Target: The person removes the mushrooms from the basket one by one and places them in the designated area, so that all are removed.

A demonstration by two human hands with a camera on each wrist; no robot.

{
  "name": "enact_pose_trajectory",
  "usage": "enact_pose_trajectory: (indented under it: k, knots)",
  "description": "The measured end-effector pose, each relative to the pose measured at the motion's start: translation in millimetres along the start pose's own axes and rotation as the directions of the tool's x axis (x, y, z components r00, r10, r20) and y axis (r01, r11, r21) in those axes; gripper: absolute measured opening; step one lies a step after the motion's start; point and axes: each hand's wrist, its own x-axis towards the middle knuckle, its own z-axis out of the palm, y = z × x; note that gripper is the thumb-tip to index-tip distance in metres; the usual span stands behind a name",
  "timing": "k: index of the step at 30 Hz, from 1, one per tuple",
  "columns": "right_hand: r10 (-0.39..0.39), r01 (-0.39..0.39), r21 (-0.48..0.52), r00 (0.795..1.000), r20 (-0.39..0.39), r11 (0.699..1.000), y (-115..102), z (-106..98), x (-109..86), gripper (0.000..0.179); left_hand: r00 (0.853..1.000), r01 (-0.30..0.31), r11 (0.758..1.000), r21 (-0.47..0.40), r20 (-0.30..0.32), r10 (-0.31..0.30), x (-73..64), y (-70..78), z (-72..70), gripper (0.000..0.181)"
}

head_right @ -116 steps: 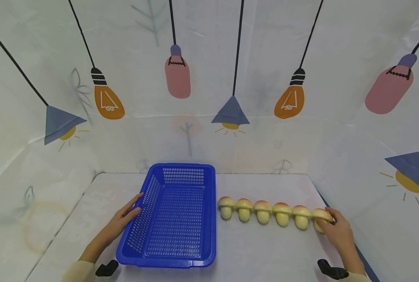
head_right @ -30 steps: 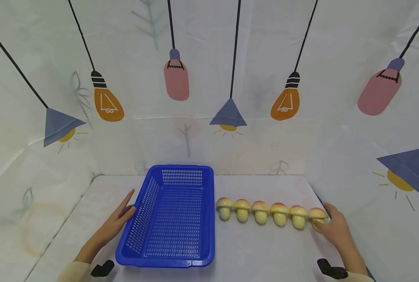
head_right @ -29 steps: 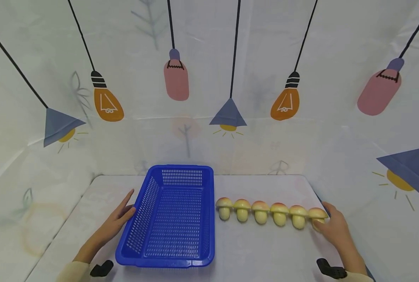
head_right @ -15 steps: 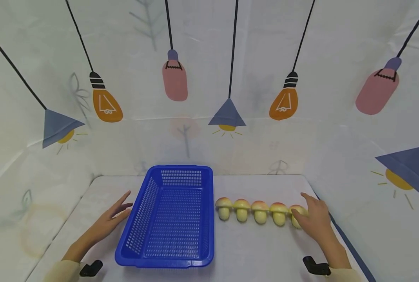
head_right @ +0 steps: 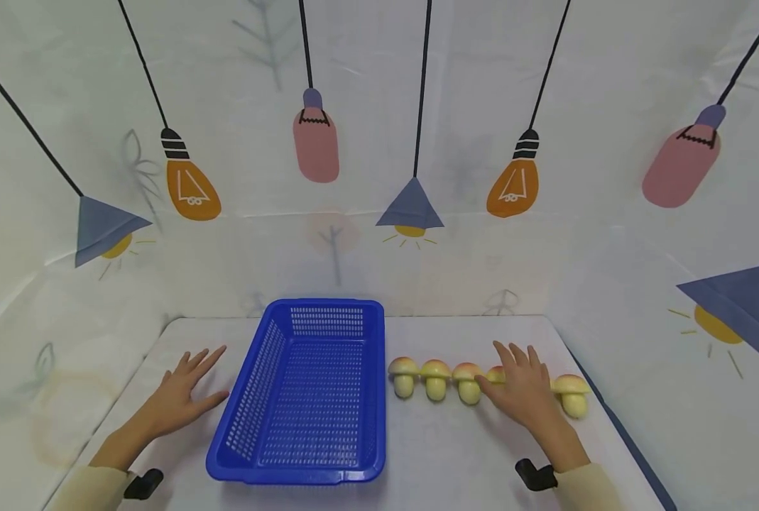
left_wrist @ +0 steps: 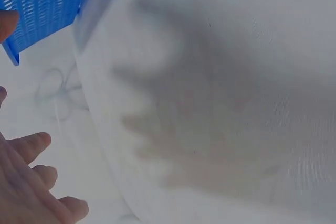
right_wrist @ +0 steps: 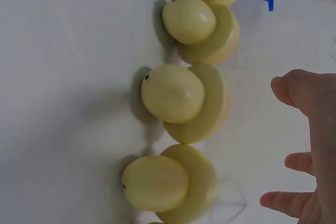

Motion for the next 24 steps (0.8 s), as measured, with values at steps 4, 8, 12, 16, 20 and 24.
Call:
enact_pose_trajectory:
  k: [4, 8, 12, 16, 20, 24]
  knots:
    - [0.027, -0.027, -0.009, 0.999, 0.047, 1.000, -10.4, 1.3, 3.4, 0.082, 0.999, 0.039, 0.997, 0.059, 0.032, -0.041, 0.4, -3.1, -5.0, 0.086]
    - [0.038, -0.036, -0.021, 0.997, 0.071, 0.999, -17.5, 4.5, 7.8, 0.088, 0.997, 0.063, 0.993, 0.104, 0.043, -0.068, -2.3, -4.7, -6.8, 0.087]
    - [0.035, -0.033, -0.035, 0.996, 0.081, 0.999, -26.5, 6.1, 10.0, 0.092, 0.994, 0.089, 0.985, 0.146, 0.053, -0.097, -4.8, -5.7, -7.7, 0.090]
    - [0.032, -0.027, -0.053, 0.995, 0.095, 0.998, -34.7, 6.7, 12.3, 0.093, 0.990, 0.106, 0.978, 0.179, 0.068, -0.120, -5.5, -7.7, -9.2, 0.092]
    - [0.034, -0.028, -0.067, 0.995, 0.097, 0.997, -40.2, 6.9, 14.7, 0.096, 0.990, 0.106, 0.974, 0.198, 0.072, -0.123, -5.9, -9.8, -11.4, 0.093]
    - [0.032, -0.024, -0.087, 0.995, 0.096, 0.996, -42.8, 7.0, 16.3, 0.099, 0.989, 0.108, 0.971, 0.211, 0.074, -0.126, -6.2, -10.1, -12.8, 0.094]
